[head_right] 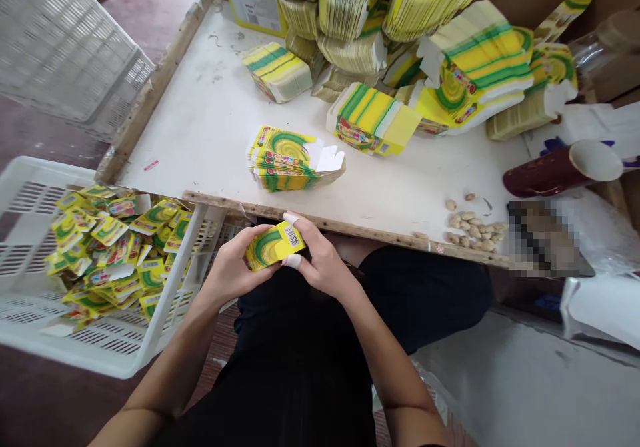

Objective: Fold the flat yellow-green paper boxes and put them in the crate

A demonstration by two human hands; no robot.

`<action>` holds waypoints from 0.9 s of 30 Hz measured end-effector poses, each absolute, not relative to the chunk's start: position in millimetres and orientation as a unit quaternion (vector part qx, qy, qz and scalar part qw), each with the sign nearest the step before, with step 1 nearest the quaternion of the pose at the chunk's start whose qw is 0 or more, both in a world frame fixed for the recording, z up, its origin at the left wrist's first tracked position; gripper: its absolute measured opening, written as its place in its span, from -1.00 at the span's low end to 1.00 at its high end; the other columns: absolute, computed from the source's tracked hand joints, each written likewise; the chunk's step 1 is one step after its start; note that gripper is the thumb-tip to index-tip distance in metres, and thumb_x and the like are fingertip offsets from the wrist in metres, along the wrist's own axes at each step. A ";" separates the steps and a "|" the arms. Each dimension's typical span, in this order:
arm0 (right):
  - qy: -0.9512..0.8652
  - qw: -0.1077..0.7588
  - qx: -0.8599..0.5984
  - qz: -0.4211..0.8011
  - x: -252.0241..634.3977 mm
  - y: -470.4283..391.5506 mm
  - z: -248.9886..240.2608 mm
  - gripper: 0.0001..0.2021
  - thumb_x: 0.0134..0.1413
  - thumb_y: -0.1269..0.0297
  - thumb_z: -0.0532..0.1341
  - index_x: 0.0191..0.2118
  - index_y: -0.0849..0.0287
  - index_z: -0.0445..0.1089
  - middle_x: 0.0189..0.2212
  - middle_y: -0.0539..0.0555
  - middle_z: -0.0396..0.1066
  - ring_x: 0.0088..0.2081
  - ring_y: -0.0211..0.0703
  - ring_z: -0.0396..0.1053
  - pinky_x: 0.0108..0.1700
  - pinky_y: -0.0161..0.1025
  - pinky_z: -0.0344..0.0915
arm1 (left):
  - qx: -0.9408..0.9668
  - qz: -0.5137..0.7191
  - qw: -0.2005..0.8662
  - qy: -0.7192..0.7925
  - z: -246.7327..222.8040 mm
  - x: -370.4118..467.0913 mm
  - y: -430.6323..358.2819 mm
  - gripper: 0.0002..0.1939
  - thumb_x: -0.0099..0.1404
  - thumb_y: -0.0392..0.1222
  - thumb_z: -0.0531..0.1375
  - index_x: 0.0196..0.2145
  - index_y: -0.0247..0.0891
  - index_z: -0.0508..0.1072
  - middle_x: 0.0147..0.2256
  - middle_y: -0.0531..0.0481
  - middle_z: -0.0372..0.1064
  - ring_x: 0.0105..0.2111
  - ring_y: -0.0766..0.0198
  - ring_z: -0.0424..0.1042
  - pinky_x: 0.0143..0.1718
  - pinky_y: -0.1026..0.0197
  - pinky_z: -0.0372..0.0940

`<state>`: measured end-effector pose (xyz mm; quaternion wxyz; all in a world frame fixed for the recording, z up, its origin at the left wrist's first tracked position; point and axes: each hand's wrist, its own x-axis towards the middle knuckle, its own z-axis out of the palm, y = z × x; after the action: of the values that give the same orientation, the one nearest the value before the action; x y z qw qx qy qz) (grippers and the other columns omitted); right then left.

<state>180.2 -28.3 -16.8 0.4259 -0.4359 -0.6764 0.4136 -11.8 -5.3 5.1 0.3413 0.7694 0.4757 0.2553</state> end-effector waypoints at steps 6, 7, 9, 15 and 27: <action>-0.672 0.444 -0.463 0.370 162.3 -22.6 -19.5 -0.45 0.26 0.10 0.17 0.28 0.12 0.07 0.23 0.28 0.18 0.28 0.07 0.13 0.25 0.04 0.20 | 0.767 0.265 0.296 0.503 0.9 -14.6 -7.6 -0.52 0.12 -0.18 0.25 0.02 -0.20 0.32 -0.13 -0.08 0.47 -0.18 0.14 0.50 -0.15 0.15 0.42; -0.673 0.445 -0.466 0.363 160.2 -20.0 -18.5 -0.44 0.25 0.08 0.18 0.28 0.13 0.07 0.23 0.29 0.19 0.26 0.08 0.16 0.23 0.04 0.24 | 0.764 0.260 0.290 0.514 2.2 -24.4 -7.6 -0.51 0.13 -0.15 0.26 0.02 -0.20 0.32 -0.13 -0.08 0.47 -0.18 0.14 0.50 -0.16 0.15 0.42; -0.675 0.450 -0.479 0.336 161.1 -11.6 -12.2 -0.45 0.23 0.09 0.21 0.25 0.12 0.11 0.18 0.27 0.25 0.18 0.08 0.27 0.16 0.02 0.32 | 0.751 0.241 0.256 0.559 8.2 -56.2 -7.6 -0.48 0.14 -0.05 0.27 0.04 -0.20 0.32 -0.12 -0.10 0.47 -0.18 0.09 0.51 -0.15 0.09 0.43; -0.677 0.458 -0.563 0.121 187.0 43.6 19.6 -0.73 0.22 0.37 0.15 0.04 0.13 0.34 -0.04 0.17 0.44 0.02 0.06 0.37 0.10 0.03 0.31 | 0.645 0.129 -0.042 0.752 26.5 -166.6 -11.6 -0.19 0.08 0.34 0.20 0.10 -0.32 0.30 0.11 -0.39 0.29 0.15 -0.51 0.19 0.09 -0.52 0.09; -0.682 0.351 -0.633 0.103 177.9 72.8 34.1 -0.59 -0.06 0.64 0.17 -0.05 0.19 0.30 -0.18 0.15 0.41 -0.10 0.06 0.34 0.01 0.03 0.28 | 0.649 0.281 0.394 0.587 -10.8 -81.2 -8.6 -0.47 0.15 0.13 0.28 0.00 -0.17 0.40 -0.04 -0.15 0.46 -0.01 0.00 0.44 0.03 -0.07 0.34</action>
<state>177.9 72.8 34.1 0.3510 -0.6327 -0.6825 0.1031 -81.2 -8.6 -10.8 0.3945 0.6492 0.5867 0.2806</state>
